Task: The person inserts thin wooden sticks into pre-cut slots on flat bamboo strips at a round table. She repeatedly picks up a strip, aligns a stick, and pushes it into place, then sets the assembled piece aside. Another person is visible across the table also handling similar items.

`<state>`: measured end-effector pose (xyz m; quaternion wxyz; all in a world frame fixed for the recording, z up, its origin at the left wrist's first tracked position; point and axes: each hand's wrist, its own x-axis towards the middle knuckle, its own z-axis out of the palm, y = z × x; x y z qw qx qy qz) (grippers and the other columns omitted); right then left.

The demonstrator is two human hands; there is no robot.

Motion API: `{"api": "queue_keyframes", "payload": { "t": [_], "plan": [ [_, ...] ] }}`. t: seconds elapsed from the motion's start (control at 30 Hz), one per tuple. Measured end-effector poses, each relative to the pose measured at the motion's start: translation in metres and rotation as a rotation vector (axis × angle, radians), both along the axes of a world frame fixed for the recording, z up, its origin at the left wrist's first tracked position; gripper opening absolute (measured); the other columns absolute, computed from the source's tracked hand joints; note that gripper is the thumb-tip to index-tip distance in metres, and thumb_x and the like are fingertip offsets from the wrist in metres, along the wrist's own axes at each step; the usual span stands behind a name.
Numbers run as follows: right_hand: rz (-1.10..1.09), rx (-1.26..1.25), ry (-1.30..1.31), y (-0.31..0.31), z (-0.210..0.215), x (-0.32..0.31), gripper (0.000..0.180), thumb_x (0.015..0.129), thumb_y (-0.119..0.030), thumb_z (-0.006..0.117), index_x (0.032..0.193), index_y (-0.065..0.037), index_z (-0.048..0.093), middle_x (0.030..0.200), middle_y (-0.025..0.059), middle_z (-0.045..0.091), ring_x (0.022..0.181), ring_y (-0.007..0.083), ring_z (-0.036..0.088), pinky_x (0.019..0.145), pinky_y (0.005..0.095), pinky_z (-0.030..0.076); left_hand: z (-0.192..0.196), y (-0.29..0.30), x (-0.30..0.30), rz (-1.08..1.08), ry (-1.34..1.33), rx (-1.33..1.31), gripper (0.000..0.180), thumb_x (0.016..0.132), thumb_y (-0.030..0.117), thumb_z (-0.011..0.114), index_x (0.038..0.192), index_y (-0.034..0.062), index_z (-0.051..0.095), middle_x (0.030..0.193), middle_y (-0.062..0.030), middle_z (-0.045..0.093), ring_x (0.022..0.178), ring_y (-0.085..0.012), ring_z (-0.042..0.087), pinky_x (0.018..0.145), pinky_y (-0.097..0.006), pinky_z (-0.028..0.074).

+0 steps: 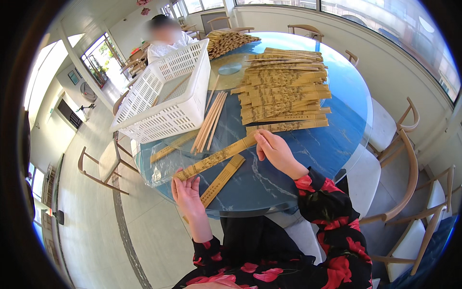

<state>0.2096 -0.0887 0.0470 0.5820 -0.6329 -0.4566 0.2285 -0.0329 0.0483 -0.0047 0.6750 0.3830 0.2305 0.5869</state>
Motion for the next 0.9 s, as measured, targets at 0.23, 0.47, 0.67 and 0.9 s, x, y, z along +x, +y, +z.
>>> {"api": "queue_keyframes", "payload": {
  "t": [0.23, 0.47, 0.67, 0.9],
  "plan": [
    [0.355, 0.096, 0.464, -0.002, 0.006, 0.001, 0.054, 0.107, -0.04, 0.032, 0.139, -0.001, 0.05, 0.078, 0.0049, 0.061, 0.068, 0.0123, 0.055, 0.064, 0.0255, 0.042, -0.006, 0.003, 0.003, -0.007, -0.055, -0.05, 0.032, 0.105, 0.028, 0.047, 0.122, 0.0008, 0.052, 0.105, -0.0136, 0.066, 0.09, -0.0221, 0.067, 0.083, -0.033, 0.054],
    [0.594, 0.205, 0.825, -0.004, 0.003, 0.007, 0.063, 0.105, -0.045, 0.032, 0.143, 0.003, 0.044, 0.085, 0.0071, 0.061, 0.078, 0.016, 0.053, 0.073, 0.0273, 0.041, -0.009, 0.0, 0.002, -0.039, -0.048, -0.013, 0.03, 0.105, 0.028, 0.047, 0.119, 0.002, 0.052, 0.099, -0.0091, 0.065, 0.082, -0.0186, 0.065, 0.079, -0.032, 0.052],
    [0.592, 0.153, 0.752, -0.002, 0.0, 0.007, 0.065, 0.105, -0.049, 0.032, 0.143, 0.003, 0.044, 0.083, 0.0046, 0.059, 0.079, 0.0143, 0.052, 0.075, 0.0269, 0.042, -0.006, -0.002, 0.001, -0.022, -0.056, -0.011, 0.027, 0.105, 0.028, 0.048, 0.114, 0.0032, 0.054, 0.095, -0.007, 0.065, 0.079, -0.0162, 0.063, 0.076, -0.03, 0.052],
    [0.582, 0.181, 0.674, -0.003, -0.001, 0.007, 0.062, 0.106, -0.047, 0.033, 0.143, 0.002, 0.044, 0.082, 0.0027, 0.058, 0.078, 0.0123, 0.053, 0.073, 0.0259, 0.044, -0.008, -0.004, 0.003, -0.019, -0.053, 0.019, 0.025, 0.106, 0.028, 0.046, 0.107, 0.0041, 0.053, 0.09, -0.0065, 0.064, 0.077, -0.0158, 0.062, 0.073, -0.029, 0.051]
  ]
}}
